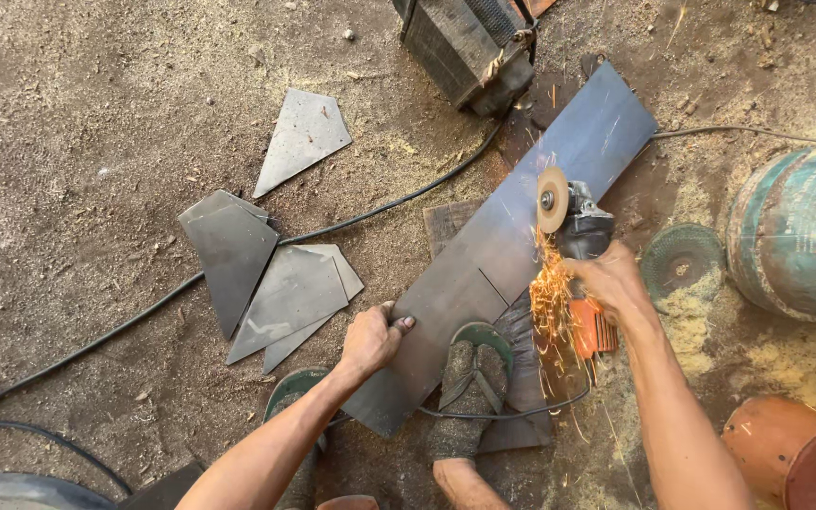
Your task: The person uses an angle grinder to cut a rectangular metal sheet into smaller pieces, creating sparks. They briefly stop to change the grinding disc before resuming the cuts.
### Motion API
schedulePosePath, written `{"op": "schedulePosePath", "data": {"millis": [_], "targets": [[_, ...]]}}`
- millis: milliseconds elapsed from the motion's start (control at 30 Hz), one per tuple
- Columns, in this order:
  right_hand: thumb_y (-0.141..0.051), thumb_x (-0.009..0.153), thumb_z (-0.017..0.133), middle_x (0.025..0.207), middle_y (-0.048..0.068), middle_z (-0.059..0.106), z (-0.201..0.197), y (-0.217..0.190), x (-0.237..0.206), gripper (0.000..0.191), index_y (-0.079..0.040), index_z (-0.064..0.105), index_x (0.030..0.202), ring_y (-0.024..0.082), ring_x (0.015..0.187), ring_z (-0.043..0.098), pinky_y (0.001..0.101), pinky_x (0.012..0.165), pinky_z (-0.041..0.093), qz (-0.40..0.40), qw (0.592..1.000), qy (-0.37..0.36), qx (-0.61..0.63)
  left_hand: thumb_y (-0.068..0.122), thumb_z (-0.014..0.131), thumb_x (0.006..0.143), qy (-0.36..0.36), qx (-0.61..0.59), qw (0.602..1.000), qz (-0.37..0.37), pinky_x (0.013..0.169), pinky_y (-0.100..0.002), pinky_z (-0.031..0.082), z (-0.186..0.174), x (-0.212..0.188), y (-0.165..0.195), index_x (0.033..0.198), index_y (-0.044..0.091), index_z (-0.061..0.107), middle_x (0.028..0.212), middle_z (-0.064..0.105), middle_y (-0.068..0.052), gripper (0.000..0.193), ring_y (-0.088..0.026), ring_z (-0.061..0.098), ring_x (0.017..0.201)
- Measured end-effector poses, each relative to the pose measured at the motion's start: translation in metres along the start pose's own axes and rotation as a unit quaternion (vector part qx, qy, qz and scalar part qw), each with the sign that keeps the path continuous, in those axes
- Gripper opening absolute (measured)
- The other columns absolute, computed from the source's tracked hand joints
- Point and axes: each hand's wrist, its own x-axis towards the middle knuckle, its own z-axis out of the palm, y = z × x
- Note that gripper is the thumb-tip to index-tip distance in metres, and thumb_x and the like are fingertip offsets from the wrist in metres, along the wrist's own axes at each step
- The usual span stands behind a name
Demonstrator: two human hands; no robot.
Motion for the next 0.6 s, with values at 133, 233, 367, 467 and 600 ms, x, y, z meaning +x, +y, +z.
{"op": "schedulePosePath", "data": {"millis": [133, 233, 367, 467, 600], "targets": [[-0.01, 0.072, 0.084, 0.08, 0.005, 0.071, 0.0, -0.009, -0.004, 0.02, -0.007, 0.072, 0.088, 0.014, 0.066, 0.064, 0.0335, 0.061, 0.051, -0.029, 0.996, -0.011, 0.085, 0.034, 0.067, 0.093, 0.005, -0.002, 1.0, 0.016, 0.09, -0.043, 0.056, 0.0, 0.0, -0.001, 0.12, 0.006, 0.071, 0.099, 0.078, -0.017, 0.039, -0.03, 0.076, 0.091], [-0.009, 0.074, 0.083, 0.079, 0.007, 0.072, -0.003, -0.016, -0.005, 0.02, -0.006, 0.071, 0.09, 0.017, 0.066, 0.065, 0.0345, 0.062, 0.053, 0.009, 0.997, -0.021, 0.078, 0.037, 0.067, 0.093, -0.01, -0.01, 1.0, -0.018, 0.09, -0.043, 0.056, 0.0, 0.002, -0.001, 0.122, 0.007, 0.07, 0.099, 0.078, -0.016, 0.042, -0.029, 0.077, 0.09], [-0.011, 0.082, 0.082, 0.082, 0.013, 0.073, -0.009, -0.022, -0.009, 0.016, -0.003, 0.075, 0.093, 0.023, 0.063, 0.056, 0.0408, 0.059, 0.047, 0.049, 0.998, -0.031, 0.007, 0.037, 0.066, 0.094, -0.01, -0.008, 1.0, -0.011, 0.088, -0.043, 0.057, 0.001, 0.003, -0.002, 0.12, 0.006, 0.071, 0.096, 0.079, -0.016, 0.041, -0.029, 0.078, 0.086], [-0.012, 0.079, 0.083, 0.078, 0.01, 0.071, -0.007, -0.021, -0.008, 0.018, -0.005, 0.07, 0.09, 0.017, 0.063, 0.063, 0.0363, 0.059, 0.054, 0.038, 0.999, -0.015, 0.014, 0.037, 0.067, 0.094, -0.005, -0.006, 1.0, -0.004, 0.088, -0.043, 0.056, 0.002, 0.004, -0.002, 0.12, 0.006, 0.071, 0.095, 0.078, -0.016, 0.04, -0.029, 0.077, 0.086], [-0.007, 0.07, 0.083, 0.078, 0.001, 0.069, 0.001, -0.009, 0.0, 0.023, -0.01, 0.069, 0.088, 0.01, 0.063, 0.061, 0.0307, 0.057, 0.049, -0.024, 0.992, -0.009, 0.124, 0.037, 0.066, 0.094, -0.004, 0.003, 1.0, 0.001, 0.087, -0.044, 0.056, 0.002, 0.004, -0.003, 0.118, 0.006, 0.072, 0.094, 0.078, -0.017, 0.04, -0.03, 0.077, 0.085]]}}
